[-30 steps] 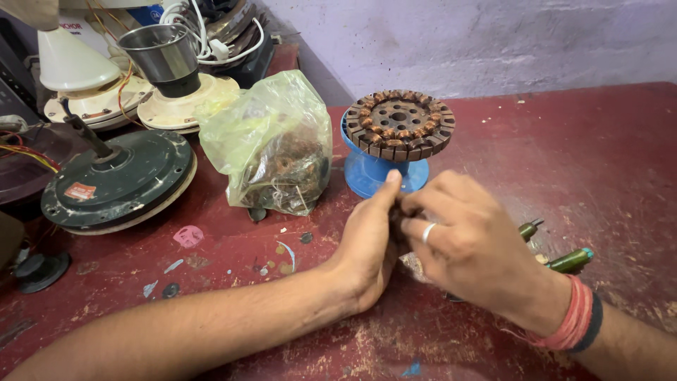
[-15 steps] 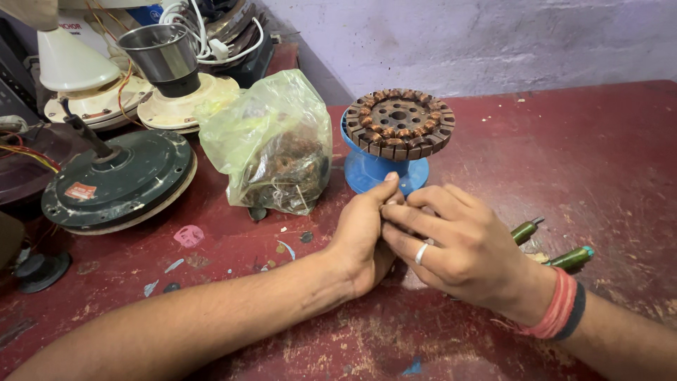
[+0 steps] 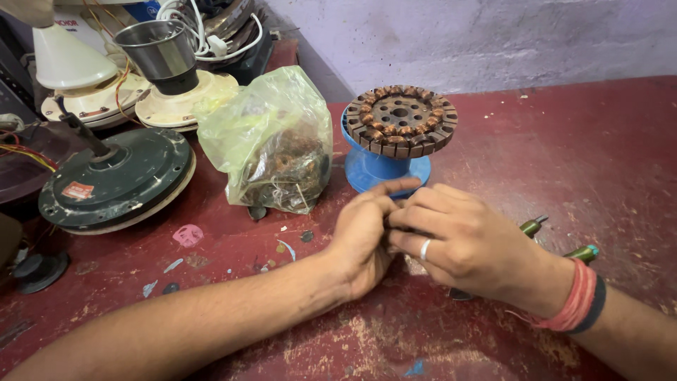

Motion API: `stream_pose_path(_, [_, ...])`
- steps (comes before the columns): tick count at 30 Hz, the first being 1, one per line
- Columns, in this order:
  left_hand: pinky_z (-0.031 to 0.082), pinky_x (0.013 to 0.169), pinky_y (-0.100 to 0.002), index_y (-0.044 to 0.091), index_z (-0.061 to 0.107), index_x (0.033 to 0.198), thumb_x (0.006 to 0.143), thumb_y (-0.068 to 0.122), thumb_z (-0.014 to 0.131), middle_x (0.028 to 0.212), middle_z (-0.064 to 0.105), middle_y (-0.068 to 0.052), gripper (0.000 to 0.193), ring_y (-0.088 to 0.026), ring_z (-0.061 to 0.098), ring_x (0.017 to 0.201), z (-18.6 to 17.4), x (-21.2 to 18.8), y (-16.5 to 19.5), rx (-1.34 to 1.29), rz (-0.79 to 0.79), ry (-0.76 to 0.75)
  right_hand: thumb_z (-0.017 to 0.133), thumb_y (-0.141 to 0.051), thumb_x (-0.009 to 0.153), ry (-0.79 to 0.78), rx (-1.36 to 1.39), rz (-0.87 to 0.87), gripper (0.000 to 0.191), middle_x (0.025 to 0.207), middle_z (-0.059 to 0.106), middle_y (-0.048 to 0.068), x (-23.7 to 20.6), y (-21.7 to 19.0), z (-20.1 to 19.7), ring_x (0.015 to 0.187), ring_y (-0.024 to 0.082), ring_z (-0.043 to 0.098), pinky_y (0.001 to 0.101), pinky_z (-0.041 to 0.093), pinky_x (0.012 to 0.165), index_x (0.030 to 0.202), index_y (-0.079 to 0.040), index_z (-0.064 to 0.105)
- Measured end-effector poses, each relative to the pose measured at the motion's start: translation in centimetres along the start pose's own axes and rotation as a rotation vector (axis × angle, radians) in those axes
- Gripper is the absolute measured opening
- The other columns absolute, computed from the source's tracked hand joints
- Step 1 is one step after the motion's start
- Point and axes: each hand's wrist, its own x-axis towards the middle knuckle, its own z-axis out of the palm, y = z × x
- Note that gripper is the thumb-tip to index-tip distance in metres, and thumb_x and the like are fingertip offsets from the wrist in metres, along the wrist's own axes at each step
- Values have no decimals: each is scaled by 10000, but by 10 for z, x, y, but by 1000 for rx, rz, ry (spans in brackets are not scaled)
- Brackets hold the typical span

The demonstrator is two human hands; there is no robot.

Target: The person strips insulation from a short piece of copper wire by hand, repeatedly pulling and twisting the insulation off the conductor. The person holds the wire with both hands and works over a red workbench with motor parts and tools nearby.

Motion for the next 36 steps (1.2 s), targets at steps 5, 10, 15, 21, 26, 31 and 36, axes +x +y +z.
stream_pose_path(5, [584,702,-248,-52,583,1286,959,-21,401,1016,651,-108,376,-148,660,842,1,2,-3,24,-86,-39,753,-35,721,135,-81,90,152,963,691,100,-2,-9,3,935,281,657,421,528,794,872,-24,737])
stream_pose_path(10, [563,635,-273,69,600,1283,1008,107,375,964,650,-73,357,-145,645,769,4,-1,-3,41,-65,62,799,-78,711,72,-27,203,194,915,684,94,5,-9,2,889,287,643,424,520,738,882,-15,733])
stream_pose_path(15, [472,507,-238,118,645,1262,1122,274,450,841,614,10,287,-66,530,620,0,1,-4,-183,92,-290,814,-124,709,110,142,121,348,1040,674,125,3,-8,-10,943,296,636,402,543,800,985,55,701])
stream_pose_path(21, [388,529,-286,135,602,1006,1108,439,472,778,505,-6,346,-100,463,612,0,3,-4,26,-50,91,828,-68,702,113,90,91,198,1036,709,100,4,-10,-5,893,269,656,385,541,720,888,-42,766])
stream_pose_path(26, [507,684,-296,151,619,951,1052,499,428,813,635,28,409,-91,615,764,10,-5,2,44,-182,52,810,-28,683,209,28,228,164,983,684,96,5,-17,5,926,274,648,380,540,725,820,-12,722])
stream_pose_path(31, [510,682,-289,58,618,942,1086,483,423,794,635,4,489,-109,610,736,20,-14,-3,125,12,22,768,13,613,207,-70,376,140,906,662,128,4,-23,14,893,296,628,388,525,687,737,9,703])
stream_pose_path(36, [294,355,-244,30,630,828,1062,469,418,564,551,-10,541,-98,450,394,8,-11,-1,385,-101,111,742,-38,823,106,631,610,55,889,763,53,-13,-5,7,783,147,737,294,609,679,815,-31,796])
